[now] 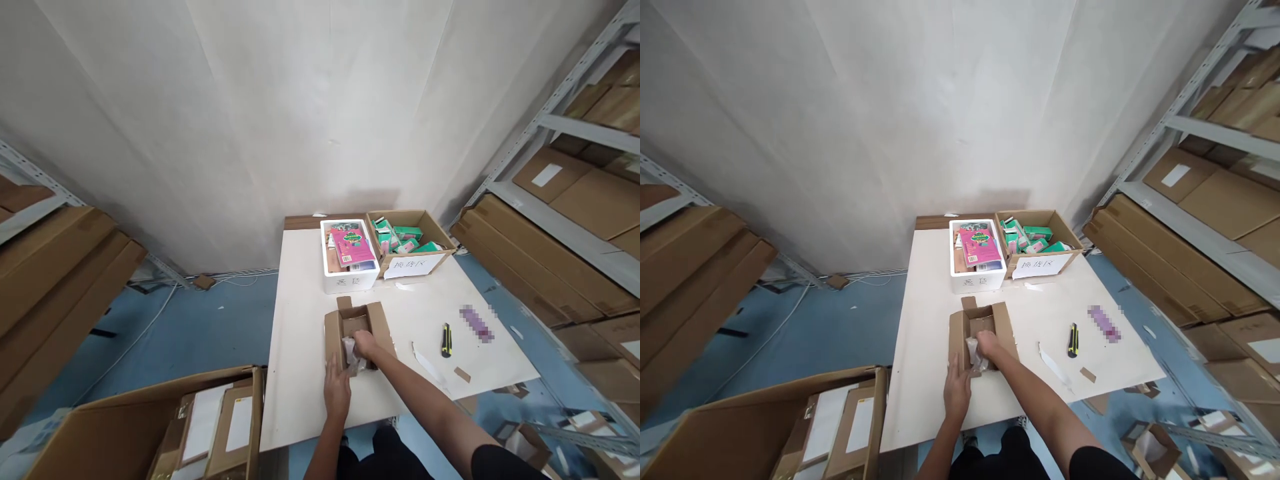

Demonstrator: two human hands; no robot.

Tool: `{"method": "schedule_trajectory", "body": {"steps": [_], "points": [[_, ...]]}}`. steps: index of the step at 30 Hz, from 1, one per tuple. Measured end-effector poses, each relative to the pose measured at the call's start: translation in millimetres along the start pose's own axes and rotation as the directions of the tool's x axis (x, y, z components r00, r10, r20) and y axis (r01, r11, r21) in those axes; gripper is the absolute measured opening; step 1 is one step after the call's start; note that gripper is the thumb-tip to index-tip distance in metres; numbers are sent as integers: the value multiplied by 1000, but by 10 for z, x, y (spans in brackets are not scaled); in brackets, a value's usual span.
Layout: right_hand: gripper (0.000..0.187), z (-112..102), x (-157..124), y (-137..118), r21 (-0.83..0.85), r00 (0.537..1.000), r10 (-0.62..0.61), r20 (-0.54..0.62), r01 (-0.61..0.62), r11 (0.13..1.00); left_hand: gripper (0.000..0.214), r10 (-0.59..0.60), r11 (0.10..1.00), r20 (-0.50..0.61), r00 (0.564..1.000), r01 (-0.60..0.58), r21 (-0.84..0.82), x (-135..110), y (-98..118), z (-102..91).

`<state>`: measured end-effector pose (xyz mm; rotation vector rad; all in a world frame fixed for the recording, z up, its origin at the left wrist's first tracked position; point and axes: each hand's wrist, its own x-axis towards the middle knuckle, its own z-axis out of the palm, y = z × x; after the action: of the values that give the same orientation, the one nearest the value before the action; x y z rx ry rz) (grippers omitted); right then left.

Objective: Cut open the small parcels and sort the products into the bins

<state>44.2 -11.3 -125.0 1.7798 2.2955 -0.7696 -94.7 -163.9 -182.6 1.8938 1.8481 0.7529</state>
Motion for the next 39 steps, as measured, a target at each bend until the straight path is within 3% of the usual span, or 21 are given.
{"method": "schedule_trajectory", "body": {"steps": [4,8,10,12,16,18,20,22,24,27,30,33,36,37,39], "points": [[35,-497,-190,30,117,991,-39,-128,55,992,28,-32,999,-72,997,31,-12,140,-176,-246],[26,-1098,-249,380,294,955,-16,-296,107,950,26,-87,996,-62,994,89,22,248,-422,-674],[32,-1251,-227,608,298,962,24,-271,60,953,28,-92,995,-82,992,96,43,261,-569,-872],[39,-1260,-177,796,313,966,76,-248,5,950,29,-90,994,-96,991,96,60,254,-706,-1031],[45,-989,-57,975,324,975,148,-167,-88,942,28,-86,992,-92,992,94,86,225,-836,-1219],[63,-764,-47,998,288,968,231,-101,-194,938,28,-74,992,-80,994,81,95,208,-802,-1272],[77,-482,-109,1008,213,926,370,-77,-347,913,34,-67,993,-71,995,74,97,183,-718,-1317],[73,-154,-243,1016,146,877,461,-132,-443,885,41,-76,992,-81,994,83,92,149,-603,-1351],[70,192,-416,1027,105,898,407,-171,-394,913,44,-98,991,-118,988,108,81,117,-466,-1356],[84,658,-637,1039,83,929,367,43,-369,926,47,-94,994,-117,989,100,46,110,-217,-1279],[95,958,-698,1025,47,911,365,190,-380,924,49,-3,1000,14,1000,3,18,173,84,-1102],[90,1025,-613,1001,61,942,290,171,-304,951,51,109,994,140,984,-107,-19,269,380,-863],[82,890,-499,1077,147,983,109,146,-130,981,49,184,983,219,958,-174,-66,359,593,-572],[80,817,-477,1152,175,988,106,109,-124,977,48,194,980,240,951,-180,-79,391,638,-460],[78,654,-482,1388,222,974,227,-3,-221,950,45,179,983,281,943,-159,-95,469,692,-208]]}}
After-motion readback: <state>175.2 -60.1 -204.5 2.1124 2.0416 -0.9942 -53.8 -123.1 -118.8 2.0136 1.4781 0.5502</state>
